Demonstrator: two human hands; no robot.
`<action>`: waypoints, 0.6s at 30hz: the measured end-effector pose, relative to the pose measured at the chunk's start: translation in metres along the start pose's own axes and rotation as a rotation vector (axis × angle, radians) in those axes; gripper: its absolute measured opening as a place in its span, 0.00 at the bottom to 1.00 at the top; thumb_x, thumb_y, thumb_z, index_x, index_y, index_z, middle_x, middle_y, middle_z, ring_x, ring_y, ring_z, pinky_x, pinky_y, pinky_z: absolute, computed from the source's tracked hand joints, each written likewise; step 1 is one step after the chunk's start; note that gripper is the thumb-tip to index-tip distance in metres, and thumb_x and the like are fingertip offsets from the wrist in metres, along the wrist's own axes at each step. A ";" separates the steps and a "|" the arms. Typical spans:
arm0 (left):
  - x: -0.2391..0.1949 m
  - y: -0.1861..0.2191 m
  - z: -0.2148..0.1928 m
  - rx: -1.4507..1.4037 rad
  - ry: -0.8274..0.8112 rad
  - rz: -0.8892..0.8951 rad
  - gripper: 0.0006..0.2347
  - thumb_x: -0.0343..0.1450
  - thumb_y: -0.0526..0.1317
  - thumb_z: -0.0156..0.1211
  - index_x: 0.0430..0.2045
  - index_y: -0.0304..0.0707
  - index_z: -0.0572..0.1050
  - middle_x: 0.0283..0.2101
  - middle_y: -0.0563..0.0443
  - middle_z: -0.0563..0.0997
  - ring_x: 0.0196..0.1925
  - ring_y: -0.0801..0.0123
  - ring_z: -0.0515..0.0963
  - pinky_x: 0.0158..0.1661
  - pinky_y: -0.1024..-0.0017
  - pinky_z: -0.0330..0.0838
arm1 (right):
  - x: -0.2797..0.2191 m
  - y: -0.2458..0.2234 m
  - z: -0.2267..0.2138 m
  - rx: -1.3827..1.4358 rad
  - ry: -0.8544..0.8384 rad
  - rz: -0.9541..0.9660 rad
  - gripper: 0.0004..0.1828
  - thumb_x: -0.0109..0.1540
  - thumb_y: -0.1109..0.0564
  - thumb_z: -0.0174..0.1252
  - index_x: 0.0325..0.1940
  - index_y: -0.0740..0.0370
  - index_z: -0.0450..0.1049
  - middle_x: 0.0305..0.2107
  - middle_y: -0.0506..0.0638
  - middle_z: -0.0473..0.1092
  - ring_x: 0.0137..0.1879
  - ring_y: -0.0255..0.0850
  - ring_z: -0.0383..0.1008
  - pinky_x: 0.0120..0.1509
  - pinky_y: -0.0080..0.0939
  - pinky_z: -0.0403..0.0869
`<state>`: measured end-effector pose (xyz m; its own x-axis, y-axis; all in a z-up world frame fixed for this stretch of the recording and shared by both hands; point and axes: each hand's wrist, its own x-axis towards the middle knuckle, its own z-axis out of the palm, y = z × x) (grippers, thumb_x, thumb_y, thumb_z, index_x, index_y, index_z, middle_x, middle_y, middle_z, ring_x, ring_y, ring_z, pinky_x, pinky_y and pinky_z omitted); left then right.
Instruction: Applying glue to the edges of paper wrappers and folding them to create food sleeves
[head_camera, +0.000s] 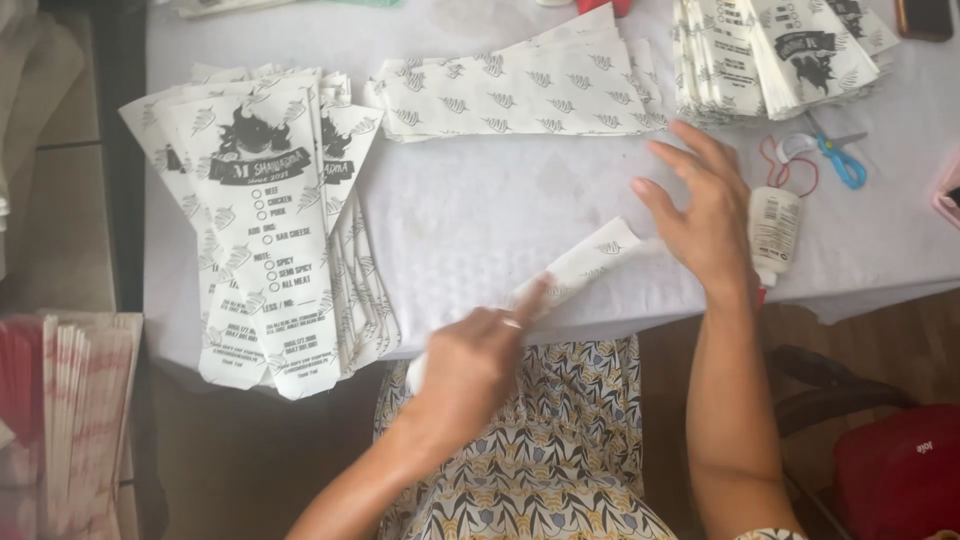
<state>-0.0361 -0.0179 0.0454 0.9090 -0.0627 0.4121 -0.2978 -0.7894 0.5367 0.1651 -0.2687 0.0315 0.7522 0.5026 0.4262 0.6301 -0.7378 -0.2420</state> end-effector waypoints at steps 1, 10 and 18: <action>-0.003 -0.017 -0.016 -0.004 -0.001 0.006 0.15 0.65 0.23 0.60 0.45 0.30 0.83 0.16 0.45 0.81 0.14 0.68 0.77 0.13 0.77 0.72 | 0.015 -0.010 0.001 -0.005 0.003 0.005 0.23 0.66 0.52 0.70 0.63 0.60 0.79 0.64 0.62 0.69 0.68 0.57 0.70 0.71 0.52 0.69; -0.017 -0.099 -0.095 0.143 0.442 -0.647 0.19 0.78 0.26 0.57 0.62 0.32 0.59 0.29 0.48 0.79 0.27 0.60 0.78 0.39 0.54 0.71 | 0.068 -0.041 0.059 0.049 -0.322 -0.106 0.43 0.68 0.64 0.60 0.82 0.53 0.46 0.75 0.63 0.54 0.80 0.64 0.49 0.81 0.67 0.44; -0.002 -0.088 -0.062 0.264 0.369 -0.279 0.22 0.75 0.16 0.60 0.63 0.27 0.65 0.58 0.30 0.65 0.58 0.47 0.67 0.56 0.59 0.73 | -0.026 -0.059 0.004 -0.002 -0.015 -0.210 0.16 0.73 0.68 0.48 0.60 0.66 0.79 0.53 0.64 0.77 0.59 0.60 0.75 0.67 0.59 0.69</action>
<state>-0.0301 0.0898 0.0429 0.7663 0.3531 0.5368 0.0677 -0.8752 0.4789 0.1091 -0.2366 0.0309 0.6071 0.6521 0.4541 0.7731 -0.6168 -0.1479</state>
